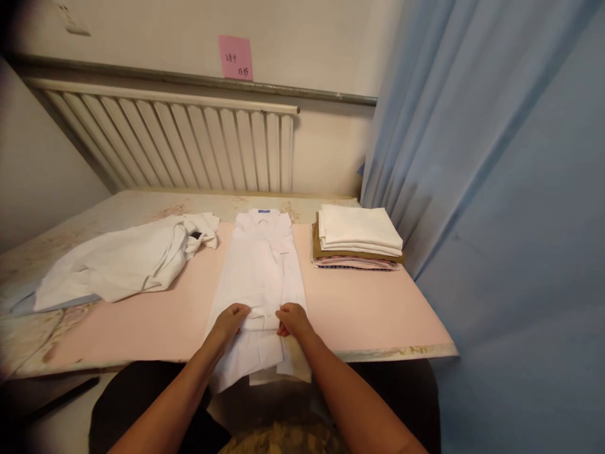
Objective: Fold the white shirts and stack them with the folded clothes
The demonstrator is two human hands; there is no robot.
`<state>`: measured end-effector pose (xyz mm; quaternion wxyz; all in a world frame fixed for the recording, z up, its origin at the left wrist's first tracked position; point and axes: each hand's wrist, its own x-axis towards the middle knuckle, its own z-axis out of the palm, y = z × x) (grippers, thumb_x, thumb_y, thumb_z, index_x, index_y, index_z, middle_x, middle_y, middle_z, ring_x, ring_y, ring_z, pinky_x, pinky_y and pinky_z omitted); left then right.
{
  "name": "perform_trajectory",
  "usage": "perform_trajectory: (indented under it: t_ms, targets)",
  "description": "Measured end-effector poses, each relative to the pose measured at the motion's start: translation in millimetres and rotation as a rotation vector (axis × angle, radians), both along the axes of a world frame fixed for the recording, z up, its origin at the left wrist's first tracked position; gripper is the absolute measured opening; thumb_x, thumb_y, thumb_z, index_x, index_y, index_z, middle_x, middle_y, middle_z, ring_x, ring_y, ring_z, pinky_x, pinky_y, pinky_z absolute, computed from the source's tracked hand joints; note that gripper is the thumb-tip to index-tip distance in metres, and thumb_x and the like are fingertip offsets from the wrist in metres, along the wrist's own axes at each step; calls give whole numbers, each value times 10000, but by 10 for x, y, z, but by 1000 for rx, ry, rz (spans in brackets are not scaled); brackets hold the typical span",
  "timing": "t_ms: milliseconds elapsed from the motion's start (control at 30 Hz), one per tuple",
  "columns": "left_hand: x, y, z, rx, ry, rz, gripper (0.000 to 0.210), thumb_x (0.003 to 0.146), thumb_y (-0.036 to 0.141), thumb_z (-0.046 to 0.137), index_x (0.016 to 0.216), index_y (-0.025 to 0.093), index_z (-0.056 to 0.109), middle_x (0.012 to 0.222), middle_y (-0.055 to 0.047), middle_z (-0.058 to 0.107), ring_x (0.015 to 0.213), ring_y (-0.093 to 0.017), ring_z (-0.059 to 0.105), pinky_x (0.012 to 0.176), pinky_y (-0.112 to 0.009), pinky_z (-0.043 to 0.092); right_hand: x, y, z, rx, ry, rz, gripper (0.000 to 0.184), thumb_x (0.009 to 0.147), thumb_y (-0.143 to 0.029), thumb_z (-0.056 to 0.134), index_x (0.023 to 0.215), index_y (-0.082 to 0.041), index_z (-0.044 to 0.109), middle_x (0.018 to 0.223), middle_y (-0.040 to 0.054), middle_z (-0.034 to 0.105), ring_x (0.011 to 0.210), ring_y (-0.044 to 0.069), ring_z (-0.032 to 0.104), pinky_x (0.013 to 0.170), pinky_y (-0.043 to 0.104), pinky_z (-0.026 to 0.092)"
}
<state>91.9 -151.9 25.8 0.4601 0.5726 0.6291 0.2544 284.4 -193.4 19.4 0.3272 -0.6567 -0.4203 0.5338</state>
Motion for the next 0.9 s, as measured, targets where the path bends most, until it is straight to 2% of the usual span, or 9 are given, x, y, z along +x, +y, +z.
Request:
perform_trajectory:
  t_ms: [200,367,667,900]
  targets:
    - [6,96,10,-8,108,-27,419,849,545,376,733,201,585,634,-16,569,536,-165,532,452,-260,369,1,-1,27,-11,-9,5,134,806,-195,518,676,-187,490,456,-59,530,445,114,608,427,164,434]
    - [9,224,-38,5,223,-69,494,862,583,335,709,198,603,628,-53,625,553,-208,590,538,-304,409,5,-4,25,-13,-18,13,141,807,-196,514,669,-190,484,443,-56,537,451,109,608,448,160,442]
    - [32,327,-49,66,343,-126,489,869,548,339,700,183,616,793,-129,699,823,-282,649,741,-349,423,16,11,7,-17,-17,24,125,804,-188,505,681,-189,487,435,-53,544,437,116,604,429,166,438]
    - [18,240,-20,118,324,-128,392,888,464,366,745,195,613,776,-79,684,782,-237,639,716,-318,433,22,7,-5,-12,-11,24,111,808,-193,503,698,-192,491,429,-57,541,435,118,602,433,169,442]
